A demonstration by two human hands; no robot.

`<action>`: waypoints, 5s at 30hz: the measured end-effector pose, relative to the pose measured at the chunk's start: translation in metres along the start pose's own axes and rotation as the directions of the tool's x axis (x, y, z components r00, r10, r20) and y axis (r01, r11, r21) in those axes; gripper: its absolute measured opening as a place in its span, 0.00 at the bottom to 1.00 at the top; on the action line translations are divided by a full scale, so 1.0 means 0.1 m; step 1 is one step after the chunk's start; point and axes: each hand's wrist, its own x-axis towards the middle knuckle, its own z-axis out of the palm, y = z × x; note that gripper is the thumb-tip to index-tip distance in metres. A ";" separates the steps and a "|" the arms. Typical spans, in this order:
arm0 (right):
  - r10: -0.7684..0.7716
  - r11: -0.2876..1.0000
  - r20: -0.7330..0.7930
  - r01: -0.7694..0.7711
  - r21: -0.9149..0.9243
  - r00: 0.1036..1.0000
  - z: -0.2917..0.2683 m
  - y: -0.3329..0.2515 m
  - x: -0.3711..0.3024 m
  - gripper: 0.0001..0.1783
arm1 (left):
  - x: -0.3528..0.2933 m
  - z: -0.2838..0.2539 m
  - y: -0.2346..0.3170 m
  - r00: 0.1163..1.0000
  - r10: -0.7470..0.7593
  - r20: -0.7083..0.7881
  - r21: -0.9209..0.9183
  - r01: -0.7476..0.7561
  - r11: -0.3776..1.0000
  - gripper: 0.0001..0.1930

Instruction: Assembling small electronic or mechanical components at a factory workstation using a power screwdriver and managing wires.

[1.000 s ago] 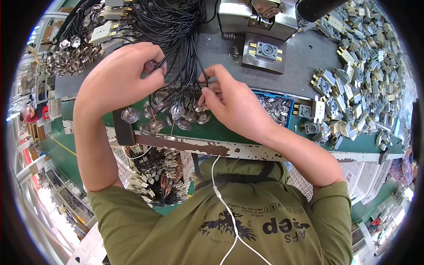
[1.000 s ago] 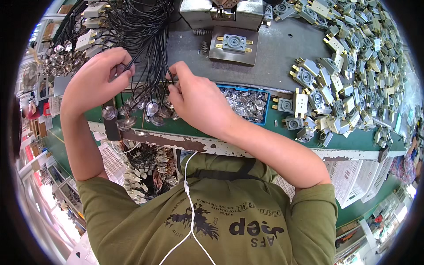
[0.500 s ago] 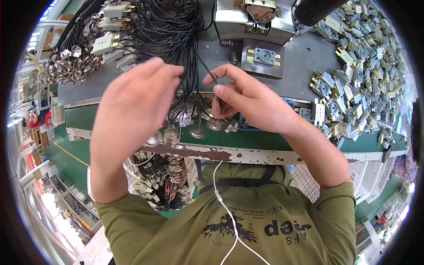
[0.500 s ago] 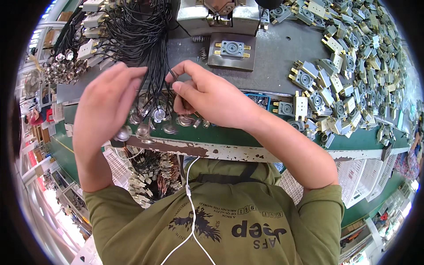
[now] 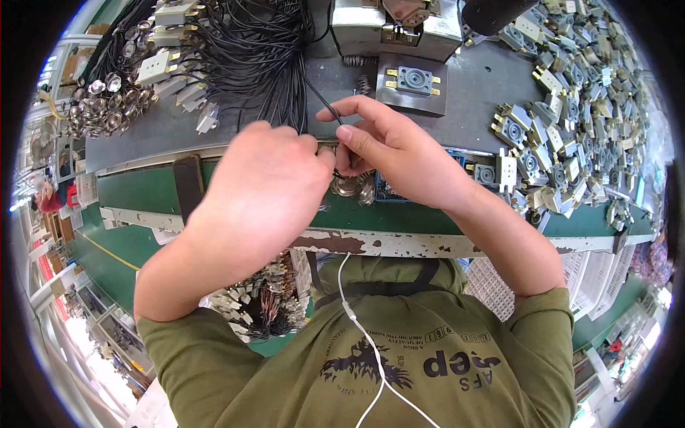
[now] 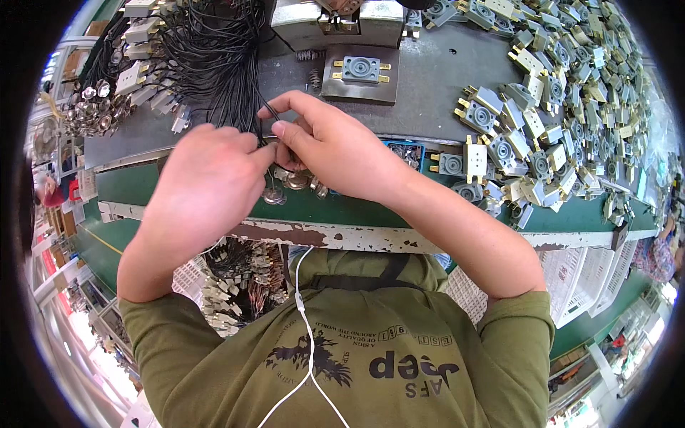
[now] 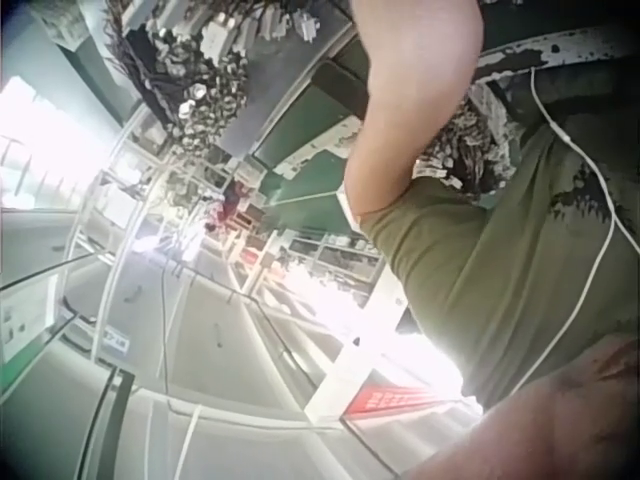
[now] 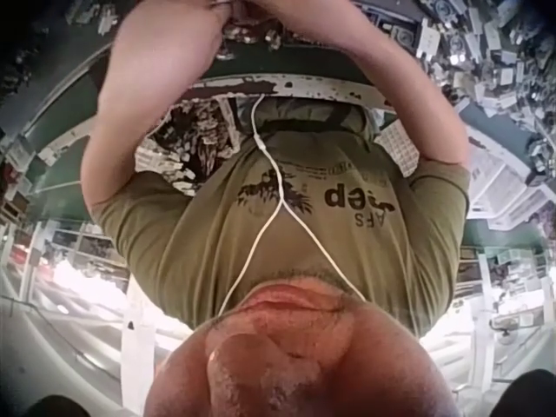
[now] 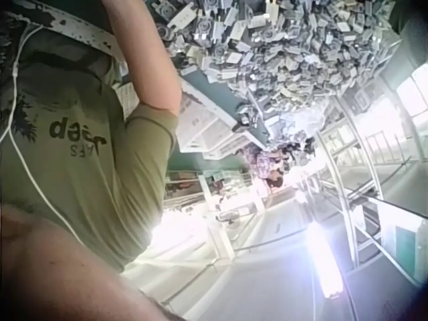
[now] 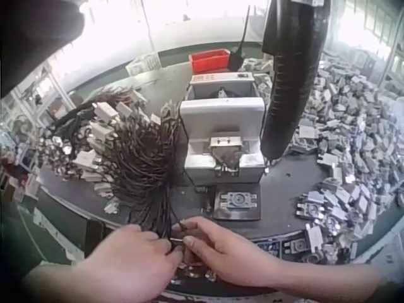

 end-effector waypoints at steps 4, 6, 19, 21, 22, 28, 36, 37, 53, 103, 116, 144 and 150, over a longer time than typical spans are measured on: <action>-0.005 1.000 -0.024 0.005 0.007 1.000 -0.01 0.05 0.00 0.18 | 0.04 0.07 -0.02 0.988 -0.024 0.152 0.056 0.016 0.998 0.03; 0.015 1.000 -0.044 -0.015 0.000 0.999 0.02 0.04 -0.03 0.17 | 0.03 -0.01 -0.11 0.988 0.030 0.149 -0.045 -0.023 0.999 0.03; 0.098 0.994 -0.014 -0.098 -0.054 0.995 -0.27 -0.21 -0.43 0.24 | 0.13 -0.26 -0.50 0.979 -0.129 -0.156 -0.492 0.036 0.870 0.07; 0.120 0.914 -0.020 -0.119 -0.389 0.993 -0.36 -0.46 -0.39 0.20 | 0.16 -0.18 -0.62 0.957 -0.125 -0.263 -0.446 -0.006 0.895 0.07; 0.108 0.824 -0.016 -0.099 -0.558 0.994 -0.37 -0.53 -0.39 0.20 | 0.20 -0.14 -0.66 0.922 -0.104 -0.372 -0.398 -0.057 0.916 0.07; 0.128 0.904 -0.168 -0.184 -0.385 0.977 -0.26 -0.26 -0.50 0.20 | 0.44 0.02 -0.83 0.909 -0.255 -0.330 -0.463 0.080 0.883 0.09; -0.502 0.427 -0.176 0.066 -0.902 0.846 -0.37 -0.20 -0.65 0.14 | 0.50 -0.03 -0.69 0.830 -0.089 -0.551 -0.357 -0.138 0.924 0.10; -0.487 0.460 -0.181 0.074 -0.885 0.855 -0.41 -0.19 -0.64 0.13 | 0.54 -0.05 -0.61 0.828 -0.094 -0.553 -0.385 -0.154 0.910 0.09; -0.494 0.518 -0.174 0.127 -0.846 0.852 -0.23 0.26 -0.79 0.24 | 1.19 0.19 -0.22 0.861 0.130 -0.492 -0.240 -0.278 0.930 0.05; -0.304 0.951 -0.423 0.250 -0.180 0.854 -0.49 -0.11 -0.61 0.22 | 0.59 -0.07 -0.43 0.891 0.130 -0.436 -0.434 -0.335 0.836 0.06; -0.443 0.668 -0.557 0.673 0.317 0.702 -0.26 -0.18 -0.36 0.17 | 0.74 0.28 -0.26 0.815 0.056 -0.577 -0.438 -0.367 0.821 0.04; -0.240 0.758 -0.056 0.151 -0.635 0.969 -0.58 -0.41 -0.53 0.22 | 0.66 0.30 -0.21 0.814 0.231 -0.532 -0.052 -0.303 0.951 0.12; -0.537 0.484 -0.193 0.113 -0.868 0.821 -0.55 -0.58 -0.59 0.21 | 0.39 0.34 -0.14 0.914 0.287 -0.285 -0.082 -0.322 0.943 0.13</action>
